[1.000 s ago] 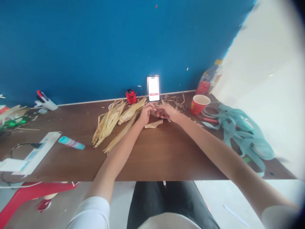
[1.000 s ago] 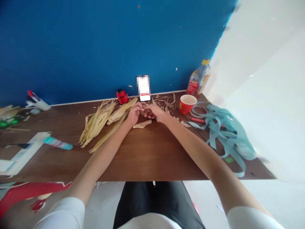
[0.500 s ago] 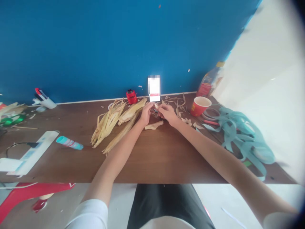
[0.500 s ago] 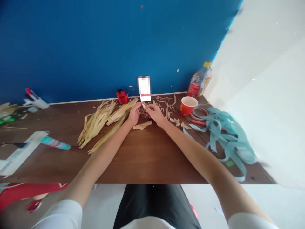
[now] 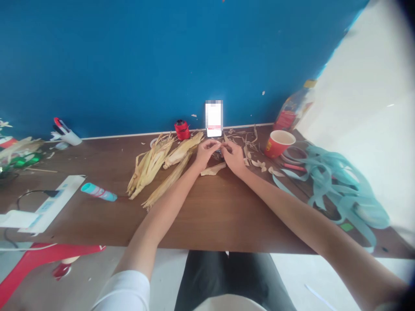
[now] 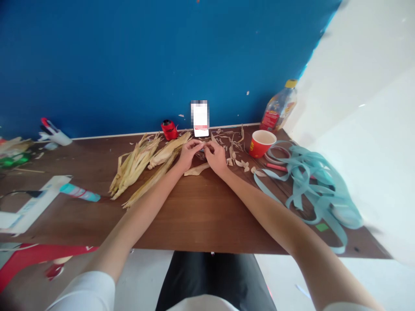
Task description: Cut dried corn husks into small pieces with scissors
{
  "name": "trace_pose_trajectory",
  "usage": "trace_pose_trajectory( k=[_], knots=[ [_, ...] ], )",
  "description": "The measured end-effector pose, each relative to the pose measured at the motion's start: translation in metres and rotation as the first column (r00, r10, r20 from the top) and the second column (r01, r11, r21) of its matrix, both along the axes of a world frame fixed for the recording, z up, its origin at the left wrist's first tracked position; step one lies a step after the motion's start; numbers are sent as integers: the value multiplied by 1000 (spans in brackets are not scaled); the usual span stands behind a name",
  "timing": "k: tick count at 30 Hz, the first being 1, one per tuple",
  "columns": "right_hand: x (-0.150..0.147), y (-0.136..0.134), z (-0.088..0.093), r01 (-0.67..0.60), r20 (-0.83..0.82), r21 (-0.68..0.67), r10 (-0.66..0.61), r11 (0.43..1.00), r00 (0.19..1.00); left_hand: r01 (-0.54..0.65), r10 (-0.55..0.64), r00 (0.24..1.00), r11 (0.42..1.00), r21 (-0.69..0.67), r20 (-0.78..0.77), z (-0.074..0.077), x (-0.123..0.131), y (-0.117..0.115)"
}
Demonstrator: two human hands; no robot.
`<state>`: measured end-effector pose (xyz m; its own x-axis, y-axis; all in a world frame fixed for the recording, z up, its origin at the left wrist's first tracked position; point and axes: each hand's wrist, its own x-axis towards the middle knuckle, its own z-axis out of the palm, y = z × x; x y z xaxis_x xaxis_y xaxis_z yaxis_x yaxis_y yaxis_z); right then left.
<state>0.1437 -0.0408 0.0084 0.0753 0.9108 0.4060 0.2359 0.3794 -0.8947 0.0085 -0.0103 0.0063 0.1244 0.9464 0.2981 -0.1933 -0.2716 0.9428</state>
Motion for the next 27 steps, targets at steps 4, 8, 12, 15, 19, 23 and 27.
trace_pose_trajectory(
  k=[4, 8, 12, 15, 19, 23, 27],
  knots=[
    [-1, -1, 1, -30, -7, -55, 29, 998, 1000, -22, 22, 1000, 1000, 0, -14, -2, -1, 0],
    [-1, -3, 4, -36, 17, -58, 37, 998, 999, -2, 0, 999, 1000, -30, -39, -5, -2, 3],
    [-1, -4, 5, -17, 56, -43, 19, 999, 998, -18, 17, 999, 1000, -21, -48, -5, -1, 4],
    [-1, -4, 4, 21, 110, -8, -20, 1000, 994, 8, -8, 999, 1000, -8, -38, -2, -1, 2],
    [-1, -3, 2, 109, 153, 19, -110, 994, 982, 17, -18, 999, 1000, -19, -32, 5, -1, -2],
    [-1, -2, 2, 83, 136, 20, -85, 996, 987, 13, -14, 1000, 1000, -27, -16, 9, 1, -6],
    [-2, -2, 4, 53, 89, -7, -52, 999, 995, 2, -3, 999, 1000, -24, -32, 9, 3, -7]
  ],
)
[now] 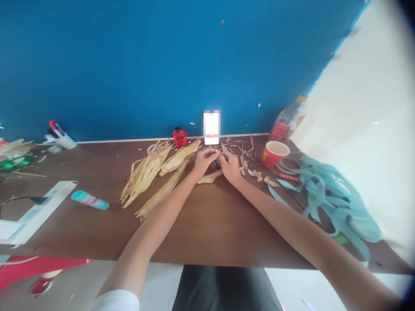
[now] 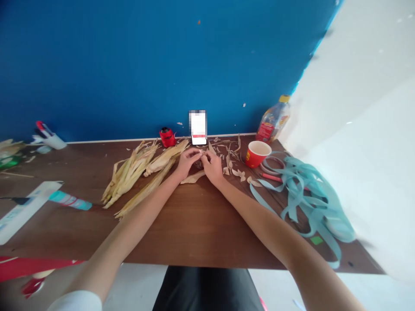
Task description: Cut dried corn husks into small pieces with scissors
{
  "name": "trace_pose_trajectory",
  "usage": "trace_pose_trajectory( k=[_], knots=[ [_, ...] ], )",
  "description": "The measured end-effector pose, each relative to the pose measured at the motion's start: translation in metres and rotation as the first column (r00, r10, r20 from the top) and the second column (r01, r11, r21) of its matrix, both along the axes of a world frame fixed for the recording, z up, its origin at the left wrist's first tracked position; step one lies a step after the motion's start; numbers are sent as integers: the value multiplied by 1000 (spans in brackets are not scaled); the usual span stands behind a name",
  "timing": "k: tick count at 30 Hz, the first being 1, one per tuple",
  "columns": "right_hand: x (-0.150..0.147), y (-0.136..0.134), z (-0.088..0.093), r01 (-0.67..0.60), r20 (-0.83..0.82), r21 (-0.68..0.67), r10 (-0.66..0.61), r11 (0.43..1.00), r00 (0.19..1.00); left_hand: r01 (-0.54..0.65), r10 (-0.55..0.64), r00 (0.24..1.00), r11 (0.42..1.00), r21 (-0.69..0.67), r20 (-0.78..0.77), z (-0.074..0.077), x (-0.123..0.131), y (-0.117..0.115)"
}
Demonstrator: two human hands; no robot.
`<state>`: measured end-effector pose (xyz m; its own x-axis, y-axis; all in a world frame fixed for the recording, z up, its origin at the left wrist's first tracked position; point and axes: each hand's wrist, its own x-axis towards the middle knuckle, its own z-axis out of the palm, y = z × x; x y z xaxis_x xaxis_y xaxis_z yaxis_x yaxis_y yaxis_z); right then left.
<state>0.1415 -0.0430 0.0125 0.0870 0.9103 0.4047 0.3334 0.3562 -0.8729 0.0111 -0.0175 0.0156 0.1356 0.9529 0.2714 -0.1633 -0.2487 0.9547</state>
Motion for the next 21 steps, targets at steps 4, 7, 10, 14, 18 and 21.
trace_pose_trajectory(
  k=[4, 7, 10, 14, 18, 21],
  knots=[
    [-2, 0, 3, -61, 5, -9, 61, 998, 998, -27, 27, 1000, 999, 18, -15, 1, -1, -2],
    [-2, 0, 4, -128, -5, -24, 128, 991, 992, -10, 10, 1000, 1000, -6, 2, 3, -2, -4],
    [-3, 1, 5, -153, -14, -23, 153, 988, 988, 1, 0, 1000, 1000, -31, 22, 3, -2, -4],
    [-3, 1, 4, -131, -9, -10, 131, 991, 991, 6, -5, 1000, 1000, -24, 26, 0, -3, 0],
    [-1, 2, 2, -47, 14, -4, 47, 999, 999, -6, 9, 999, 998, -57, 52, -5, -5, 7],
    [0, 2, 1, -21, 28, 1, 21, 1000, 999, -1, 7, 997, 996, -84, 73, -7, -7, 10]
  ],
)
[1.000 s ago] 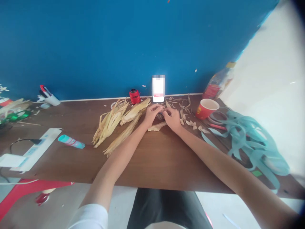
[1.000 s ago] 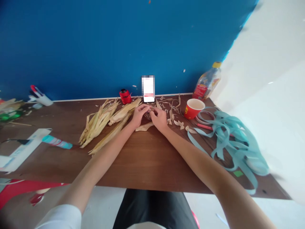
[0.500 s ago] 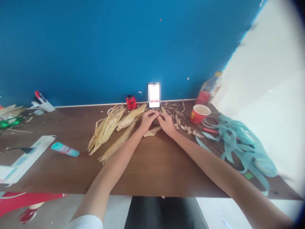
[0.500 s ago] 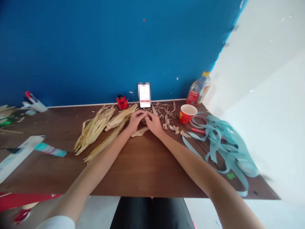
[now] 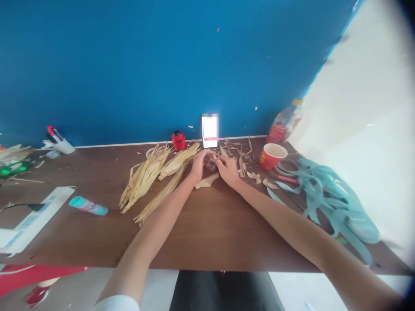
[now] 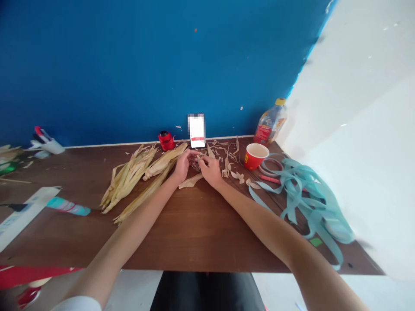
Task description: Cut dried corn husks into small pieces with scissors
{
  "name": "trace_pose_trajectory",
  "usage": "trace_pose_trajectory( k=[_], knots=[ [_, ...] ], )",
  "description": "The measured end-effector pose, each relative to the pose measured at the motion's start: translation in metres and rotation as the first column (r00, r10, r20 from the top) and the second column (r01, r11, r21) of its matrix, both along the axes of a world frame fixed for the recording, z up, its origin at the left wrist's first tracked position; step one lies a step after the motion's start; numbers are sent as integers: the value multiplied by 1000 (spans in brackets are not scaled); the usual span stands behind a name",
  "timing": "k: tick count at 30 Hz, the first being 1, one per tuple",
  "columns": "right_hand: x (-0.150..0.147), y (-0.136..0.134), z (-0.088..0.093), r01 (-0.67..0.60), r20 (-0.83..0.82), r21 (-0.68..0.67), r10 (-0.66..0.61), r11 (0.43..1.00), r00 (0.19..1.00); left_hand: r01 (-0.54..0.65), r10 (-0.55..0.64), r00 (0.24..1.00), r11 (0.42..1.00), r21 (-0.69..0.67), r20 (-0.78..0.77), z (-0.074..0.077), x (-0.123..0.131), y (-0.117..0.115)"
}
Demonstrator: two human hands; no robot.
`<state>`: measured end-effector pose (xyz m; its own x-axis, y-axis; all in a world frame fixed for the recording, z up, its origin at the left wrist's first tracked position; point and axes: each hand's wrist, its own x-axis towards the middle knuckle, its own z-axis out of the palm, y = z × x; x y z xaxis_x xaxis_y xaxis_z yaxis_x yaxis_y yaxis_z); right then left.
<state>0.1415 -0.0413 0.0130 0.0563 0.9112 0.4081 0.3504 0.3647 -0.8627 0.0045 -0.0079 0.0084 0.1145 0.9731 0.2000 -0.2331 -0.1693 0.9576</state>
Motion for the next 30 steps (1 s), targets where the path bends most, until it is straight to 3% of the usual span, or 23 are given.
trace_pose_trajectory(
  k=[6, 14, 30],
  knots=[
    [0, -2, 2, -14, -18, -3, 14, 1000, 1000, 15, -13, 999, 998, 57, -40, 0, 2, -3],
    [-2, -5, 8, -120, -89, -14, 119, 993, 989, 13, -13, 1000, 1000, 20, -21, 1, 3, -4],
    [-2, -2, 4, -150, -132, -92, 137, 984, 982, 31, -30, 999, 999, 30, -12, 7, 3, -10]
  ],
)
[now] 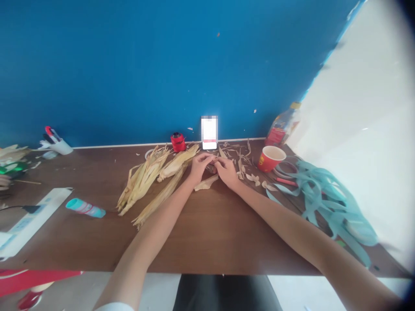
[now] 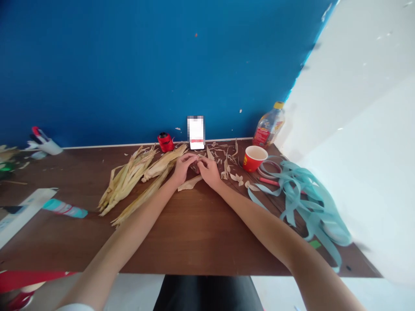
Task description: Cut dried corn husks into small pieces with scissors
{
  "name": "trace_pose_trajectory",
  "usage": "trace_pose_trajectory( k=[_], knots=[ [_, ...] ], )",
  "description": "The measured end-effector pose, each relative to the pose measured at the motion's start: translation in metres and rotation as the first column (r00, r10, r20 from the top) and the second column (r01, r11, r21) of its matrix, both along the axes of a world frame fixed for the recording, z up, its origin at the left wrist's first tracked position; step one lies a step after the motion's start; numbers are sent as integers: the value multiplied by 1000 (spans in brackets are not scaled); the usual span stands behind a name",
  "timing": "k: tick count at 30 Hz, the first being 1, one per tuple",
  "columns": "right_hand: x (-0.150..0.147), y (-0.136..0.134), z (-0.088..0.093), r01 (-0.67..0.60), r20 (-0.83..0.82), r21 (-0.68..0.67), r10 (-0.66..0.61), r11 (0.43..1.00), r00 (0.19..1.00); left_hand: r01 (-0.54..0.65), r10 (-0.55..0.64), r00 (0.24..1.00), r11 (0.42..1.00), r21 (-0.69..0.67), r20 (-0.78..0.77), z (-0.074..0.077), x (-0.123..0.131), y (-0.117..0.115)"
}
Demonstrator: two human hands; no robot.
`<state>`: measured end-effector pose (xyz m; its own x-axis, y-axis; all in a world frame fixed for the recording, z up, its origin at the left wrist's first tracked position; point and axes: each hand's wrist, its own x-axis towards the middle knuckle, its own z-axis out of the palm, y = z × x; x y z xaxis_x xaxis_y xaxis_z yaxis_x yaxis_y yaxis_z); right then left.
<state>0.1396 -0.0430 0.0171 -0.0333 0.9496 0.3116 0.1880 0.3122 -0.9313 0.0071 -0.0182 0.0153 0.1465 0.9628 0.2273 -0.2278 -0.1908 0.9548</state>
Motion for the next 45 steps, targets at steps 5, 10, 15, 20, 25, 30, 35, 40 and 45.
trace_pose_trajectory(
  k=[5, 10, 15, 20, 25, 30, 35, 40, 45],
  knots=[
    [3, 2, -4, 32, 20, 4, -32, 999, 999, 57, -57, 998, 998, -15, 31, -4, -1, 4],
    [4, 2, -5, 40, 1, 21, -40, 999, 999, 60, -60, 998, 998, 19, 5, -3, -2, 2],
    [2, 4, -6, 12, -93, -36, -15, 999, 996, -4, 4, 1000, 1000, 4, 21, -2, 1, 2],
    [2, 4, -6, -32, -95, -5, 31, 999, 995, -28, 28, 1000, 1000, 7, 13, -1, 2, 3],
    [1, 4, -6, -22, -51, 9, 22, 1000, 998, -11, 10, 1000, 1000, -4, -7, 0, 2, 1],
    [2, 3, -7, 28, 22, 58, -29, 998, 999, 40, -40, 999, 999, -7, -26, 0, 1, 0],
    [3, 0, -7, 128, 97, 138, -142, 982, 985, -12, 17, 996, 998, 59, -89, 0, 2, 1],
    [3, 0, -6, 143, 65, 137, -153, 980, 986, -58, 67, 991, 995, 79, -116, -1, 4, 1],
    [2, 2, -5, 128, 17, 99, -130, 987, 991, -40, 44, 996, 998, 52, -82, -3, 4, 3]
  ],
)
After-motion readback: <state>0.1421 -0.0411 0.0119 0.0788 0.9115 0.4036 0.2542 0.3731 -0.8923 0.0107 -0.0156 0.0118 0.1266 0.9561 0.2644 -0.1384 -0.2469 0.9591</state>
